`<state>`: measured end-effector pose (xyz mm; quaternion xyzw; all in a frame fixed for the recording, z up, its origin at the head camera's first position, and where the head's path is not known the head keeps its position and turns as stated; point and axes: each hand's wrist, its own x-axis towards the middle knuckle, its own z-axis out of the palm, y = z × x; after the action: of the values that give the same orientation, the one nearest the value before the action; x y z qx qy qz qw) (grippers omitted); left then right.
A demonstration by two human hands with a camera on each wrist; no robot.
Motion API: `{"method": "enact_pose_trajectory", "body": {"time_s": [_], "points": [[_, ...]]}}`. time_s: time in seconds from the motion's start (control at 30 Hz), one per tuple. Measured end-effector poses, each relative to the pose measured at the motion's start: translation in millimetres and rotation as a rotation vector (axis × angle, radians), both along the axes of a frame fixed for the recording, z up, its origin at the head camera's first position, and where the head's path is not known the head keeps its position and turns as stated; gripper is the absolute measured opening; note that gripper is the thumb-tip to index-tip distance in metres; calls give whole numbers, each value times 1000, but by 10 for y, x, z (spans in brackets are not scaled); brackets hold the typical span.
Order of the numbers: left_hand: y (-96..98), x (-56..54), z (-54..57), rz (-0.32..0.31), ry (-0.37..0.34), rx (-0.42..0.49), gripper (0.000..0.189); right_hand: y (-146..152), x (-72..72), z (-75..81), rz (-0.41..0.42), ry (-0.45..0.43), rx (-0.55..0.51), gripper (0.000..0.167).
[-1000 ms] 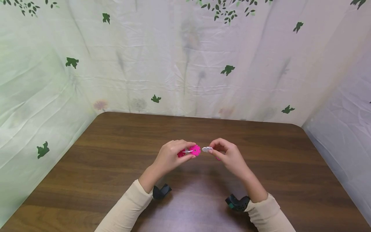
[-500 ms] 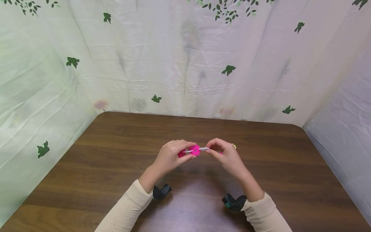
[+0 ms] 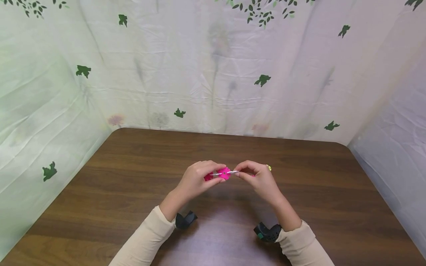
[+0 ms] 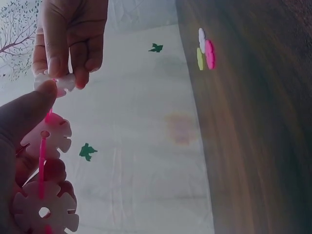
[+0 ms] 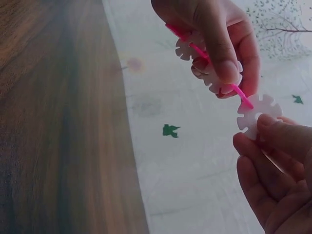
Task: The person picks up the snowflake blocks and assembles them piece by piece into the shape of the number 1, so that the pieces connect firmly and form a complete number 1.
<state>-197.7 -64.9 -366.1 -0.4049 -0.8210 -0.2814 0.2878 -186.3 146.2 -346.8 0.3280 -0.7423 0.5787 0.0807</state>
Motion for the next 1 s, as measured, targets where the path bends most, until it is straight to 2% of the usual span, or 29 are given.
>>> {"method": "enact_pose_trajectory", "body": {"time_s": [0.33,0.57,1.0], "points": [[-34,-18,7,-4,-27,6,30,1,37,51,-36,67,86,17],[-39,-13,5,20,-31,-24,35,-21,68,76,-79,30,114,12],[-8,14,18,0,-62,-24,36,-53,71,62,-102,-74,121,8]]}}
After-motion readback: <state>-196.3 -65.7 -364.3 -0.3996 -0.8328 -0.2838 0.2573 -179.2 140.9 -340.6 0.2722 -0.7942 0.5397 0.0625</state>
